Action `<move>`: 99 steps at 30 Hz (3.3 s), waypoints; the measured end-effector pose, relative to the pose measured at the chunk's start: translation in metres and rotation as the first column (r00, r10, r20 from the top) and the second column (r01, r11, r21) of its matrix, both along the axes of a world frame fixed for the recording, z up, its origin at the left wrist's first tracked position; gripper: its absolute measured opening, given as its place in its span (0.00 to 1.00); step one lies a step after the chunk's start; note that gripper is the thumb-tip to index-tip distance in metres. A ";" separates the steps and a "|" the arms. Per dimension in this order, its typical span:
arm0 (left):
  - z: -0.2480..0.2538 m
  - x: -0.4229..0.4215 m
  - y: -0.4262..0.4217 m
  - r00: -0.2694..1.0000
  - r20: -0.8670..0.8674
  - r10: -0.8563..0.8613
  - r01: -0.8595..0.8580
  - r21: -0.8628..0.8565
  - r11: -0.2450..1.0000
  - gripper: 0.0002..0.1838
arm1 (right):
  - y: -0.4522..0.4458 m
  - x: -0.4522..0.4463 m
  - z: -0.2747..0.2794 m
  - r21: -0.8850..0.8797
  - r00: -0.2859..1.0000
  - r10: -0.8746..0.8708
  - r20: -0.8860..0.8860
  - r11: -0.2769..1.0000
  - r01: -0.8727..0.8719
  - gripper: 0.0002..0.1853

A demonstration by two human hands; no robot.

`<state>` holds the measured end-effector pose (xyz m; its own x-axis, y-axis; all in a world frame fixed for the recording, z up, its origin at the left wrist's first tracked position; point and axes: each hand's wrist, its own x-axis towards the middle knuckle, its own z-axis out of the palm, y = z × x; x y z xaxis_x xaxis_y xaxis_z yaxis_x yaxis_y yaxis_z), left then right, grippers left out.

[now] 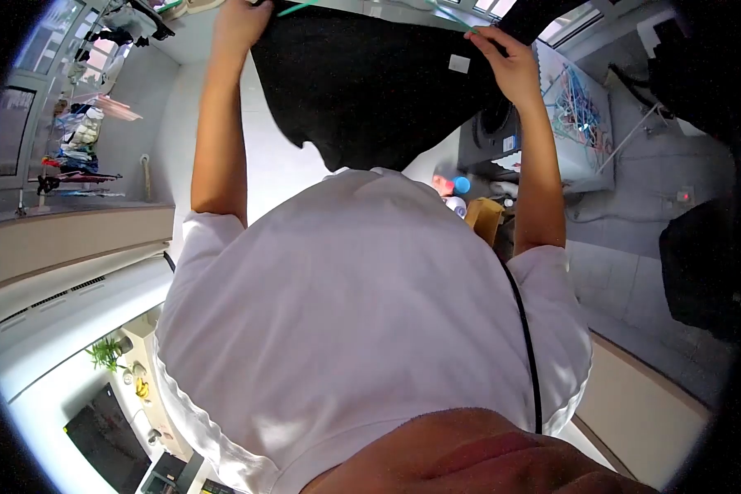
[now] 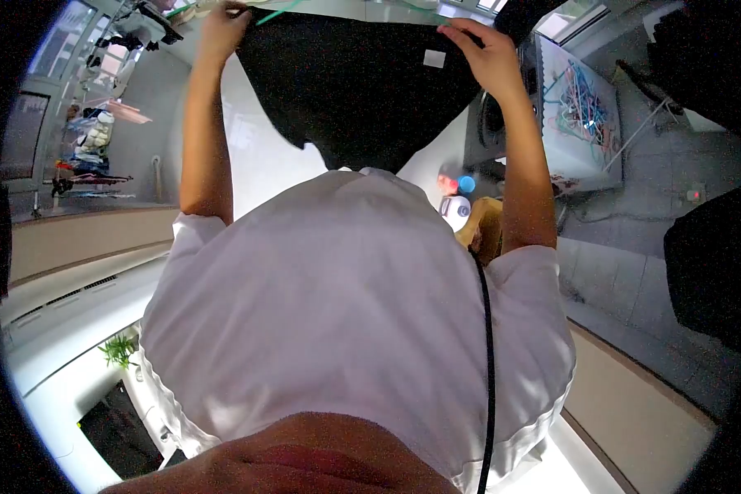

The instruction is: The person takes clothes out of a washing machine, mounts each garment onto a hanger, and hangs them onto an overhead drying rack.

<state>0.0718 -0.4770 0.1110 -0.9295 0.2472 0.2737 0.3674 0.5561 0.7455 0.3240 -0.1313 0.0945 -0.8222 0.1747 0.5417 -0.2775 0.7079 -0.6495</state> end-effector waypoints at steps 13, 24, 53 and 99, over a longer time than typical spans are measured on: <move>0.022 0.023 0.073 0.564 -0.632 -0.532 0.327 -0.421 0.846 0.12 | 0.051 0.038 0.010 0.045 0.965 -0.205 -0.164 0.976 0.215 0.12; 0.025 0.037 0.171 0.590 -0.683 -0.431 0.487 -0.125 0.865 0.10 | 0.116 0.062 0.053 0.272 0.980 -0.197 -0.002 0.943 0.190 0.13; 0.273 -0.191 0.445 0.542 -0.782 -0.307 0.802 0.372 0.467 0.09 | 0.144 -0.043 0.354 0.245 0.243 -0.503 -0.830 0.062 0.967 0.09; 0.356 -0.261 0.438 0.201 -0.942 -0.270 0.953 0.125 0.276 0.07 | 0.142 -0.068 0.399 0.428 0.498 -0.569 -0.654 0.264 0.864 0.10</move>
